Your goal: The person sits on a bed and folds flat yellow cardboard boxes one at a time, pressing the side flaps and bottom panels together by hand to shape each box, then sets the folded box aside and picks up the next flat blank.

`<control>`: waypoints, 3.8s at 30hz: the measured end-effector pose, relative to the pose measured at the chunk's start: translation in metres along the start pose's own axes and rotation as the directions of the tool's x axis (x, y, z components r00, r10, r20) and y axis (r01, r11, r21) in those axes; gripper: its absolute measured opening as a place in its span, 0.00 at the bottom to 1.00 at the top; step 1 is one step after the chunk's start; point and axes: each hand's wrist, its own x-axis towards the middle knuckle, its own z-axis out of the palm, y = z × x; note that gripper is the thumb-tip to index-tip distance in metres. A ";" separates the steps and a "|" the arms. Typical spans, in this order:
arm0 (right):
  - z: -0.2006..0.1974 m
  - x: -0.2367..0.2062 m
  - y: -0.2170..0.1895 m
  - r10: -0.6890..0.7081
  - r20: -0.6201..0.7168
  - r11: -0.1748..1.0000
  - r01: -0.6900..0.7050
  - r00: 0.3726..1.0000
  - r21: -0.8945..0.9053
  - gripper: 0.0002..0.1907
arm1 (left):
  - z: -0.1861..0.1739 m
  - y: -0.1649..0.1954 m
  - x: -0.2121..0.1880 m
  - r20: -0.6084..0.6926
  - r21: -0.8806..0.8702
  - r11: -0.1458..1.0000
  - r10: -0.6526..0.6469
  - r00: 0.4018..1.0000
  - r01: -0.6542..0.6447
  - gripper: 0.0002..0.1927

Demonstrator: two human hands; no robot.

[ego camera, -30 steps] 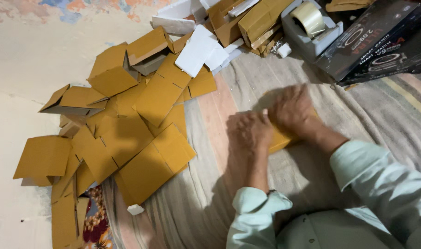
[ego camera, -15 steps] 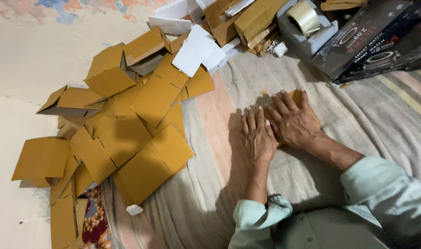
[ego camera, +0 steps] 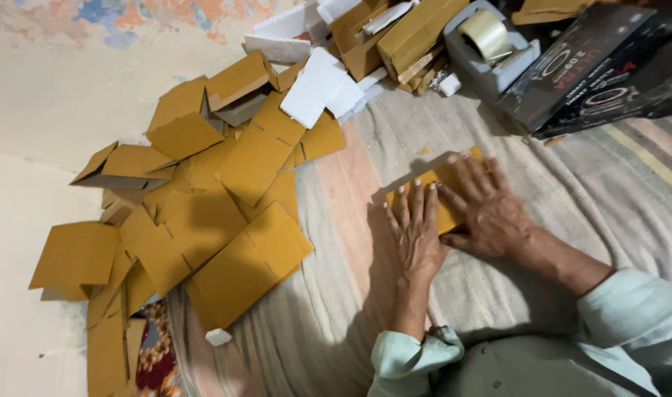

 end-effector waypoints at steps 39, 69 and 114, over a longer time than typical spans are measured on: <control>-0.022 0.001 0.017 0.098 0.286 0.991 -0.066 0.953 -0.120 0.59 | 0.004 -0.035 -0.021 0.010 -0.206 0.976 -0.074 0.997 0.074 0.54; -0.025 0.057 -0.011 0.130 0.050 0.979 -0.120 0.990 -0.165 0.31 | 0.014 -0.019 0.036 -0.165 -0.121 0.975 -0.206 0.965 0.188 0.30; -0.037 0.080 0.003 0.047 -0.022 0.989 -0.049 0.999 -0.138 0.12 | 0.005 -0.022 0.069 -0.151 -0.216 0.951 -0.254 0.955 0.219 0.17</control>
